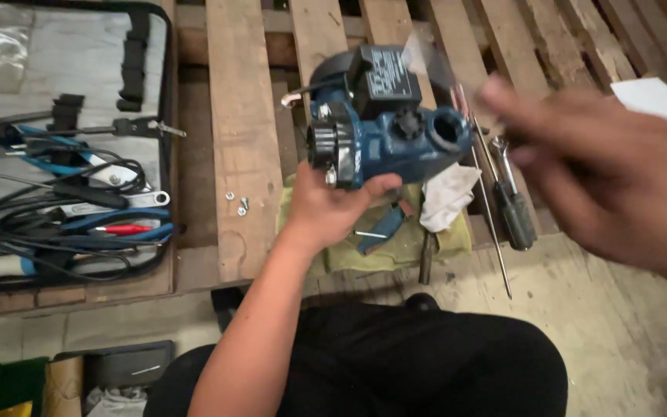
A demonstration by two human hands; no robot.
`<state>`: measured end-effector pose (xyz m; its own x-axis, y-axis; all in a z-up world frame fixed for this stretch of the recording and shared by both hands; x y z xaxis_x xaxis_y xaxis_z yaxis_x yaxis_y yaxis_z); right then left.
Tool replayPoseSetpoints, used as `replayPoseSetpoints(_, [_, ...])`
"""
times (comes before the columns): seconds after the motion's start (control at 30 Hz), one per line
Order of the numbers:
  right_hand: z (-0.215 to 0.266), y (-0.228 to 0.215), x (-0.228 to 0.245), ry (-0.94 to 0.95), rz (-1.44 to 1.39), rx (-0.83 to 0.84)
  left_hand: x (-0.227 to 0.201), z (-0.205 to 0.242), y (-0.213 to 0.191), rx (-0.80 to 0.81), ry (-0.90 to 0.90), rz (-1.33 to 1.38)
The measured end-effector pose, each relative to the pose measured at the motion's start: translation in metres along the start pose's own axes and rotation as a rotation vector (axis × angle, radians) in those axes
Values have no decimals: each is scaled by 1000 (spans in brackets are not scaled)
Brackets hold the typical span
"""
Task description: The person uses a screwdriver to remove a small black cap from a blue mechanical device, then uses a flathead screwdriver to pry and remove a larger component. They wipe the device with a white cloth and continue to clean and inspect the device.
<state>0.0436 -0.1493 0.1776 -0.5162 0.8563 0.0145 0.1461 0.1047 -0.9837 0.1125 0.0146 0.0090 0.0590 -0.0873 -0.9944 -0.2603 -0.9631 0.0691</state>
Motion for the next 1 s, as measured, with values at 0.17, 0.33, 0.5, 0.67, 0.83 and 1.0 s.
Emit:
replayPoseSetpoints(0.17, [-10, 32, -14, -176, 43, 98, -3, -1, -3, -23, 57, -27])
replayPoseSetpoints(0.33, [-22, 35, -18, -149, 110, 114, -16, 0, -2, -28, 167, 27])
replayPoseSetpoints(0.5, [-36, 42, -5, -214, 181, 167, -5, 2, -7, -178, 146, 25])
replayPoseSetpoints(0.67, [-34, 39, -1, -72, 124, 188, -3, 9, 4, -206, 48, 181])
replayPoseSetpoints(0.83, [-27, 34, 25, 228, 204, 324, -9, 13, 10, -267, 67, 163])
replayPoseSetpoints(1.0, [-10, 41, 53, 532, 78, 514, 8, 19, 11, -469, -13, 64])
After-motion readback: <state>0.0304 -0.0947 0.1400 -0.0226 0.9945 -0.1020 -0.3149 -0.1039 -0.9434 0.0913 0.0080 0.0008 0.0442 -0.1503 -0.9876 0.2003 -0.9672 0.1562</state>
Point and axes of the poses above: each hand's wrist, its own z-axis away from the middle knuckle, its own y-axis out of the palm, x = y × z, the point moved 10 cm from there along -z, towards the middle knuckle, and after that the axes turned 4 degrees about -y, right-handed, at the moved point
